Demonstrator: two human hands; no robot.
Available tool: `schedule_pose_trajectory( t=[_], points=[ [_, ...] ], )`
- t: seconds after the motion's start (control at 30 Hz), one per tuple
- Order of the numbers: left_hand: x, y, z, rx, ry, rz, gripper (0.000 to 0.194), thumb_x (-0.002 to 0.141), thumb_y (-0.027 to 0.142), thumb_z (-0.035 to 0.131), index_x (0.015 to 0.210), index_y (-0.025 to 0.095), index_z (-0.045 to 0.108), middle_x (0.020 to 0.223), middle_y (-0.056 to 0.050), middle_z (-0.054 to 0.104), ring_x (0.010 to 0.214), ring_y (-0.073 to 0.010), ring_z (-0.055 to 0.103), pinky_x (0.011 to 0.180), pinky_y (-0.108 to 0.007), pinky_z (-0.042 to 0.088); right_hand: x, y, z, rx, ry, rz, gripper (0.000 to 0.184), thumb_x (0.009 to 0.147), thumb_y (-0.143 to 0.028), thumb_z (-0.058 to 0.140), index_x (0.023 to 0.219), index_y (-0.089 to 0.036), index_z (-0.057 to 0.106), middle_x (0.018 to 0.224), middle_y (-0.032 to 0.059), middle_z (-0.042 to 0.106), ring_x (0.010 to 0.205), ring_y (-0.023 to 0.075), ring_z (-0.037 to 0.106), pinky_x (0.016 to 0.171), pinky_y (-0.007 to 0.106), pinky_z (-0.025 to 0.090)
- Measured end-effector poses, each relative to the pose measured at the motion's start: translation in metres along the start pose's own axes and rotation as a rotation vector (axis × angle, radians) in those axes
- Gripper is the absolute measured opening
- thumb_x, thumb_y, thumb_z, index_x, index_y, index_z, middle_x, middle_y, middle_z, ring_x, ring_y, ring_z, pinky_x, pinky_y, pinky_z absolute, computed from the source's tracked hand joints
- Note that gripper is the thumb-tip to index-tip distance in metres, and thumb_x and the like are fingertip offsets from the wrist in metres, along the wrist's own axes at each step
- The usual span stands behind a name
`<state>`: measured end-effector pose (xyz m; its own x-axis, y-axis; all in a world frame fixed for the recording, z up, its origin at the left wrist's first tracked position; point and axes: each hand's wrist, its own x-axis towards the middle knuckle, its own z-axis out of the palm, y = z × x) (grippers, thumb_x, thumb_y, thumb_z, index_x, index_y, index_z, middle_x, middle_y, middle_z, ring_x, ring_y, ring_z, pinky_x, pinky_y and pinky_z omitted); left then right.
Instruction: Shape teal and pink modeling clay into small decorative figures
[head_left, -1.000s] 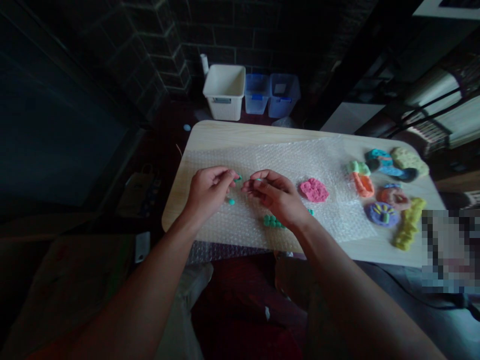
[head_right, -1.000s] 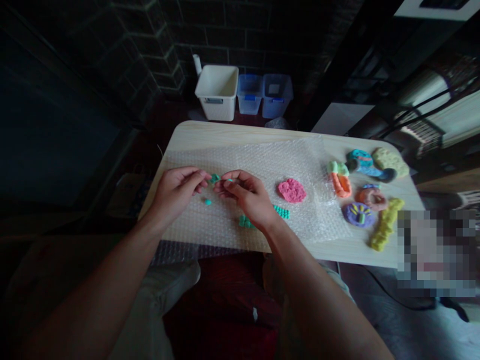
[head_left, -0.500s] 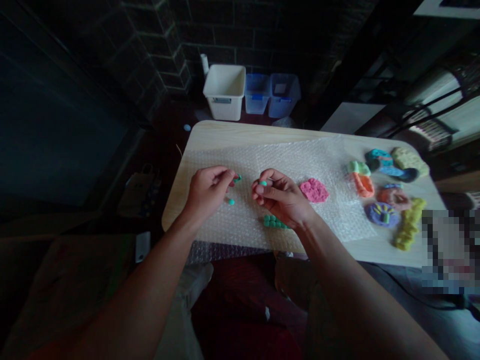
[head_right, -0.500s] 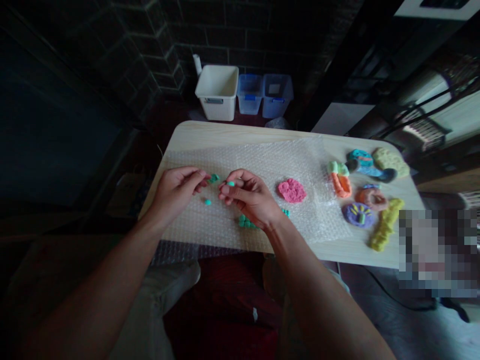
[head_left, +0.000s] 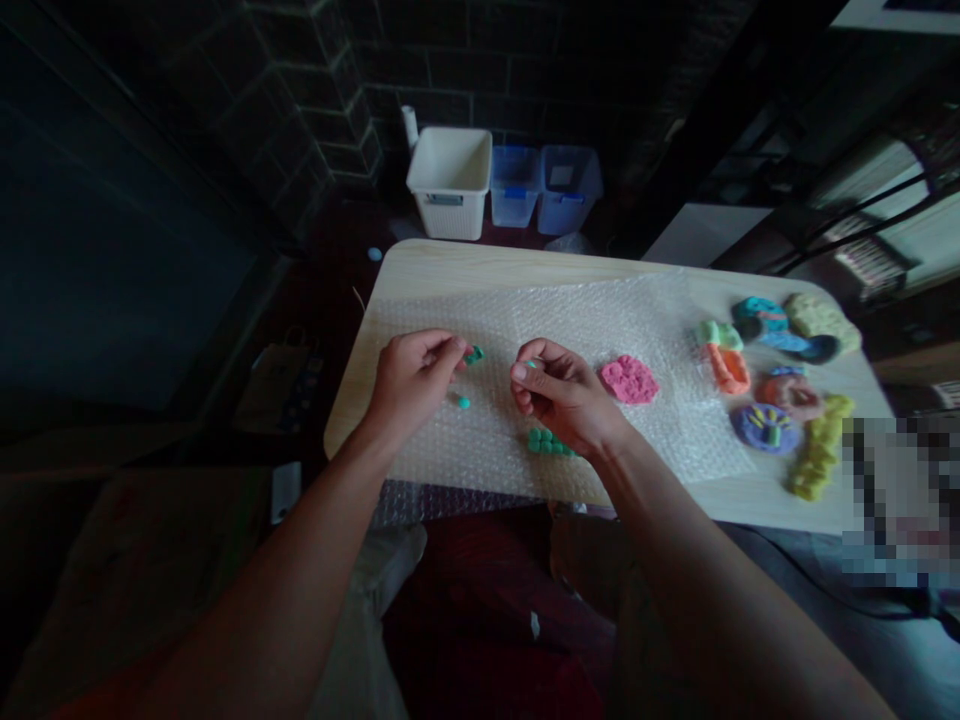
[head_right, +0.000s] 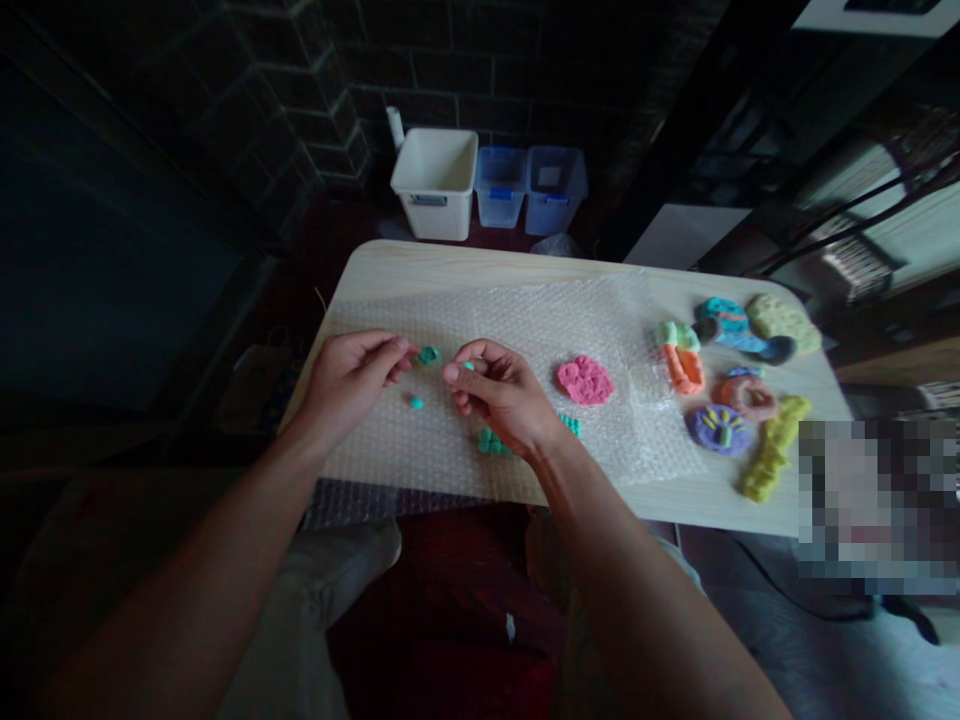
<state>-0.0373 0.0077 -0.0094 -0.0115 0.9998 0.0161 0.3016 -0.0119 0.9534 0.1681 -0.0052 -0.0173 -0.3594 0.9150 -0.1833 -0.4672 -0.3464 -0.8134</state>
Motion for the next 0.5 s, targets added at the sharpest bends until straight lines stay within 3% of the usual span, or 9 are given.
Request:
schedule_pose_trajectory(
  t=[0.07,0.17,0.27,0.33,0.4,0.43,0.5],
  points=[
    [0.0004,-0.0019,-0.0004,0.01,-0.004,0.006,0.026,0.095,0.038,0.068,0.082,0.018,0.078,0.075,-0.005,0.075,0.066,-0.0166,0.066,0.061,-0.027,0.047,0.0001,-0.0002,0.0015,0.018,-0.011,0.013,0.035,0.072,-0.03,0.101,0.084,-0.022,0.068,0.075,-0.003,0.078,0.064,0.0099,0.072,0.06,0.018,0.056],
    [0.001,-0.0048,-0.0014,0.033,-0.009,0.031,0.027,0.096,0.038,0.067,0.085,0.017,0.079,0.078,-0.006,0.076,0.069,-0.0172,0.067,0.063,-0.028,0.048,0.0005,-0.0005,0.0037,0.034,-0.004,0.081,0.036,0.08,-0.044,0.095,0.088,-0.022,0.068,0.09,0.0052,0.085,0.078,0.0177,0.081,0.068,0.026,0.064],
    [0.0014,-0.0056,-0.0023,0.043,-0.002,0.036,0.028,0.096,0.039,0.067,0.086,0.017,0.08,0.078,-0.006,0.077,0.068,-0.0171,0.067,0.063,-0.028,0.049,0.0014,0.0006,0.0032,0.022,0.029,0.126,0.046,0.088,-0.064,0.082,0.083,-0.02,0.068,0.075,0.0066,0.082,0.063,0.0186,0.078,0.054,0.026,0.061],
    [0.0014,-0.0044,-0.0028,0.042,0.008,0.023,0.027,0.095,0.038,0.067,0.086,0.017,0.08,0.077,-0.006,0.077,0.067,-0.0168,0.067,0.061,-0.027,0.049,0.0019,0.0013,0.0012,0.014,0.036,0.1,0.051,0.086,-0.068,0.082,0.078,-0.019,0.07,0.056,0.0009,0.072,0.044,0.0131,0.065,0.04,0.021,0.049],
    [0.0013,-0.0027,-0.0036,0.047,0.019,0.02,0.025,0.094,0.036,0.068,0.085,0.016,0.08,0.076,-0.006,0.077,0.067,-0.0165,0.067,0.061,-0.026,0.048,0.0019,0.0011,-0.001,0.022,0.041,0.047,0.049,0.082,-0.064,0.088,0.076,-0.018,0.074,0.046,-0.0051,0.063,0.035,0.0071,0.051,0.034,0.017,0.039],
    [0.0012,-0.0018,-0.004,0.056,0.024,0.023,0.024,0.094,0.035,0.067,0.085,0.016,0.08,0.075,-0.006,0.077,0.066,-0.0163,0.067,0.061,-0.026,0.048,0.0016,0.0006,-0.0018,0.029,0.045,0.025,0.043,0.079,-0.058,0.092,0.079,-0.017,0.077,0.047,-0.0063,0.063,0.036,0.0055,0.051,0.036,0.016,0.039],
    [0.0012,-0.0009,-0.005,0.087,0.034,0.036,0.023,0.094,0.033,0.067,0.084,0.016,0.08,0.075,-0.006,0.077,0.067,-0.0162,0.068,0.061,-0.026,0.048,0.0008,-0.0007,-0.0025,0.043,0.032,0.008,0.032,0.075,-0.044,0.099,0.087,-0.019,0.083,0.061,-0.0041,0.074,0.048,0.0057,0.062,0.047,0.014,0.051]
  ],
)
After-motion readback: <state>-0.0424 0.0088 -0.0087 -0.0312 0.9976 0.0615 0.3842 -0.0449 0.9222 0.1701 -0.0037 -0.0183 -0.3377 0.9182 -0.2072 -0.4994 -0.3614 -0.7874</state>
